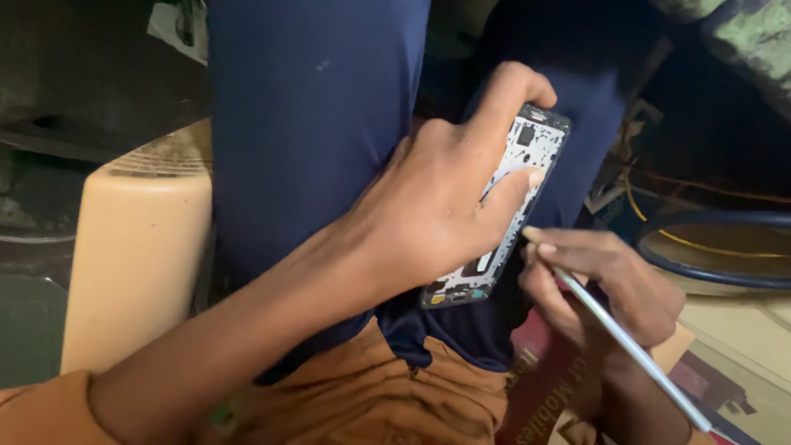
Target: The person works on a disassembled Samsung smartphone, holding its exposed midframe and using a metal pry tool to scrape and pry along the frame edges, first resting the phone on their lap and later holding it over a repair workbench while continuing to work around the frame perimeter.
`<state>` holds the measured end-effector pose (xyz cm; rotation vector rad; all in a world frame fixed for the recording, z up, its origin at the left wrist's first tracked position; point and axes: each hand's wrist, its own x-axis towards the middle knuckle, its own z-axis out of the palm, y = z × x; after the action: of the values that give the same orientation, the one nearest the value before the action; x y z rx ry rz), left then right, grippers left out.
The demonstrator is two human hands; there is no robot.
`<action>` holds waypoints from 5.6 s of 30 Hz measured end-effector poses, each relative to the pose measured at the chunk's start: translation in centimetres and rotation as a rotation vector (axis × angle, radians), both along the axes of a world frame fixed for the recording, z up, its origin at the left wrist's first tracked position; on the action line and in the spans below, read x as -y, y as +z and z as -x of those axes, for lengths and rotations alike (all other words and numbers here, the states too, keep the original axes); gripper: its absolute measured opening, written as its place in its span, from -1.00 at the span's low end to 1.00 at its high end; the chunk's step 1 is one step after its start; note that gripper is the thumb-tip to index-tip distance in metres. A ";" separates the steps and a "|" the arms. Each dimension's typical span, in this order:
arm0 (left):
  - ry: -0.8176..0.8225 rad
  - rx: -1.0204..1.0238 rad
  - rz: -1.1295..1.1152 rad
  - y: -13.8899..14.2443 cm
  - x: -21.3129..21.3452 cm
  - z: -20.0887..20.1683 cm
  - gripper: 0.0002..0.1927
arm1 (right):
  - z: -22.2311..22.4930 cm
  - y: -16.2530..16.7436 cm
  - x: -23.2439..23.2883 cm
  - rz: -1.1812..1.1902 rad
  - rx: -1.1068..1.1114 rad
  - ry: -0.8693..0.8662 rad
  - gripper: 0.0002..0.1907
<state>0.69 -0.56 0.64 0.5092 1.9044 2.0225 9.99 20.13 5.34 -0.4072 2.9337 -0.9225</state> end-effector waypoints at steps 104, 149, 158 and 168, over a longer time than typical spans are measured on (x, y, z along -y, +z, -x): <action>0.308 0.321 -0.223 -2.2 -7.5 -4.8 -0.91 | -4.7 -3.0 -4.1 0.171 -0.086 -0.131 -0.71; 0.451 0.213 -0.151 -4.6 -7.7 -8.3 -0.92 | -6.5 -4.2 -3.6 0.082 -0.060 -0.191 -0.55; 0.509 0.181 -0.152 -5.3 -8.1 -9.4 -0.90 | -6.4 -4.2 -3.4 0.059 -0.064 -0.180 -0.62; 0.588 0.142 0.011 -6.0 -8.3 -11.3 -0.85 | -6.2 -3.3 -1.7 0.233 -0.002 -0.337 -0.77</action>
<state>12.03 7.69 -5.38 -0.2306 2.1445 2.3016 16.18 21.79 2.05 0.0880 2.9580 -1.3069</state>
